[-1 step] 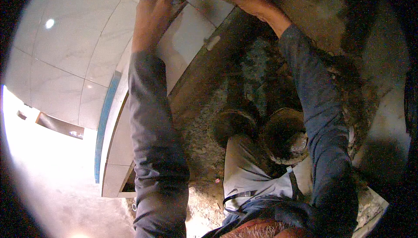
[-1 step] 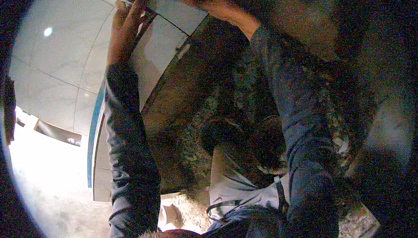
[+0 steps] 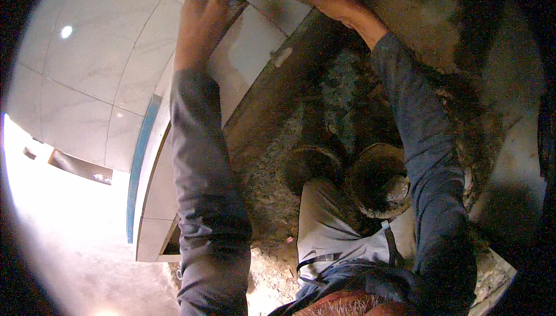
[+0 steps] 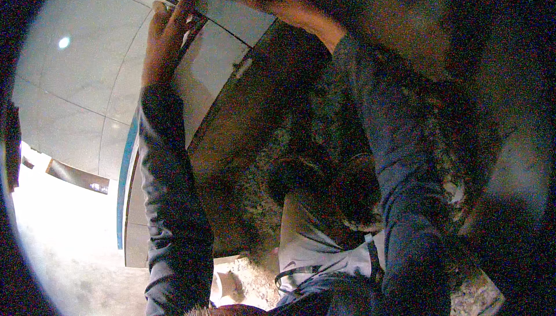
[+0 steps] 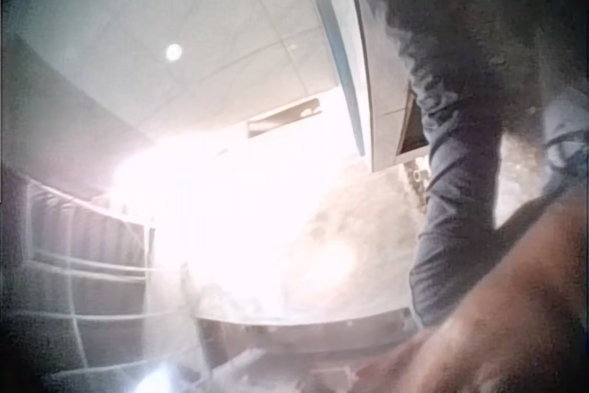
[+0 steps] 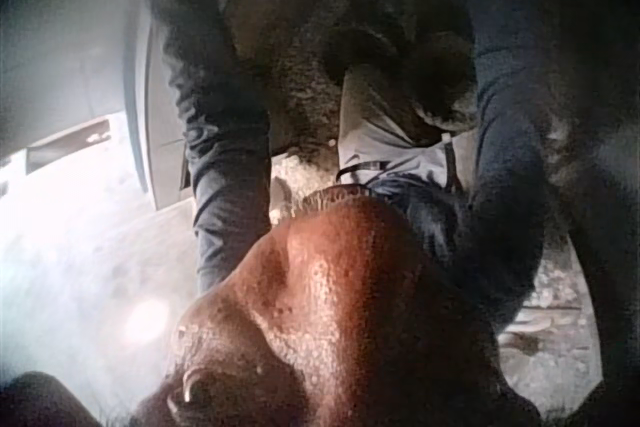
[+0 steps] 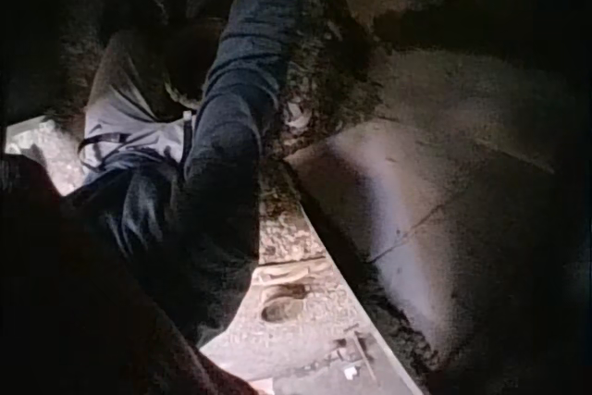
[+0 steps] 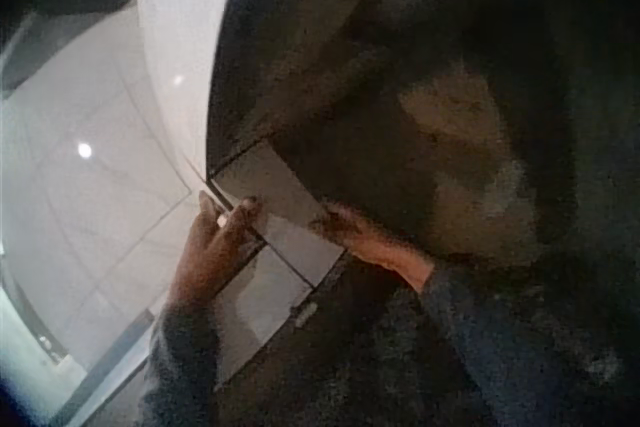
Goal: The person measures a tile against a corner, marks it with a pen, and then applies a new tile to the upper edge of a wall using mortar.
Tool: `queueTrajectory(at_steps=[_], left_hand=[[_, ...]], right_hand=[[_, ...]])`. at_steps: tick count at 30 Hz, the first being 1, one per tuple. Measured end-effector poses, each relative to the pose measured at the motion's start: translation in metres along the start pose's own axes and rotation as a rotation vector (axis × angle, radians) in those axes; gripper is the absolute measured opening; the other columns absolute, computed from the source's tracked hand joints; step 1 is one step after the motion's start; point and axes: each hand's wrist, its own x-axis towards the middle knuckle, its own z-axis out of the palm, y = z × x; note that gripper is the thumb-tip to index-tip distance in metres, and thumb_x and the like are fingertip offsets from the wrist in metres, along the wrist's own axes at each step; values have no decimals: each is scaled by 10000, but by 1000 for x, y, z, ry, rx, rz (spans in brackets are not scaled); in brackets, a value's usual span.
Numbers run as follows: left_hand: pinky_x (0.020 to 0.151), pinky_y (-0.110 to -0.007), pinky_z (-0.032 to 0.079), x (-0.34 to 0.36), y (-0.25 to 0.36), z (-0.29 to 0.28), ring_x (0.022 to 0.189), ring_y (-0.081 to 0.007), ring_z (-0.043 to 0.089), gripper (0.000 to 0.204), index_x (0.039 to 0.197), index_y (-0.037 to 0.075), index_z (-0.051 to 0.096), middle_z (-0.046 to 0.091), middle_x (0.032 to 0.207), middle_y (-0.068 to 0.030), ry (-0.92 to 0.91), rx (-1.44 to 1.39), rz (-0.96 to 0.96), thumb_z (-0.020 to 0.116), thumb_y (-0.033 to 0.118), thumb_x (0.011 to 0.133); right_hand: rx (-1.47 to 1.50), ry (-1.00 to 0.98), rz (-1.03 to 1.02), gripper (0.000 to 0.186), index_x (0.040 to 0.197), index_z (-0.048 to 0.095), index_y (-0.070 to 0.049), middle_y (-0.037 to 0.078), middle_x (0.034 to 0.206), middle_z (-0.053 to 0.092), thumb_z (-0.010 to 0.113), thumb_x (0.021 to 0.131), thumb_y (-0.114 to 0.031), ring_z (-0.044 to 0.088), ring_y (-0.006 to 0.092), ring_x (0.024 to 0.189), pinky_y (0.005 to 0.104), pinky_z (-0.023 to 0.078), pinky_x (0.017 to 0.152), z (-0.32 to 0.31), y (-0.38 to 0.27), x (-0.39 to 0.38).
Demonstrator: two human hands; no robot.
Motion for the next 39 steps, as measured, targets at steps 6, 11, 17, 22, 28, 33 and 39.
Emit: queueTrajectory(at_steps=[6, 11, 17, 22, 28, 33, 39], left_hand=[[870, -344, 553, -1, -5, -10, 1017, -190, 673, 432, 1153, 48, 551, 687, 1130, -76, -50, -85, -12, 683, 426, 990], [912, -372, 561, 13, 1, -4, 1072, -222, 679, 424, 1115, 49, 524, 683, 1158, -115, -26, 59, 48, 673, 428, 997], [928, -407, 583, 21, -17, -17, 1093, -246, 683, 476, 1108, 43, 510, 673, 1168, -150, -30, 4, 40, 696, 459, 970], [899, -430, 560, 18, -4, -10, 1054, -295, 676, 599, 1221, -28, 505, 684, 1140, -172, -3, 103, 59, 689, 477, 957], [863, -386, 510, -3, 23, 2, 994, -229, 615, 804, 1360, -129, 417, 642, 1102, -113, -11, 183, 25, 599, 570, 1006], [904, -370, 505, -3, 25, 3, 1041, -237, 617, 813, 1346, -138, 426, 637, 1152, -145, 17, 201, 9, 598, 579, 1004], [890, -367, 510, -1, 20, -1, 1047, -239, 613, 821, 1312, -145, 464, 629, 1137, -158, -49, 121, 77, 620, 592, 986]], right_hand=[[-20, -9, 166, 682, 1466, 510, -3, 147, 1435, 575, 660, 994, -472, 535, 261, 1314, 397, 431, 1097, 9, -24, -11], [-242, 54, 184, 737, 1483, 460, 56, 199, 1454, 542, 612, 1021, -498, 518, 298, 1320, 405, 428, 1088, -4, -52, -7], [-122, -85, 184, 744, 1475, 443, 83, 202, 1449, 544, 630, 1016, -472, 523, 302, 1319, 391, 426, 1098, -8, -62, -4], [-116, -11, 153, 760, 1475, 440, 74, 201, 1447, 548, 640, 1005, -487, 523, 299, 1329, 385, 420, 1110, -9, -55, -5], [-104, -69, 238, 830, 1518, 372, 79, 206, 1533, 474, 642, 999, -510, 453, 306, 1415, 399, 383, 1154, -7, -76, -12], [53, -99, 143, 896, 1569, 249, 76, 219, 1591, 403, 610, 1011, -524, 381, 327, 1476, 409, 319, 1211, -11, -68, -18], [5, -63, 234, 932, 1587, 223, 70, 233, 1595, 388, 624, 1001, -534, 382, 343, 1470, 409, 312, 1212, -6, -79, -15]])
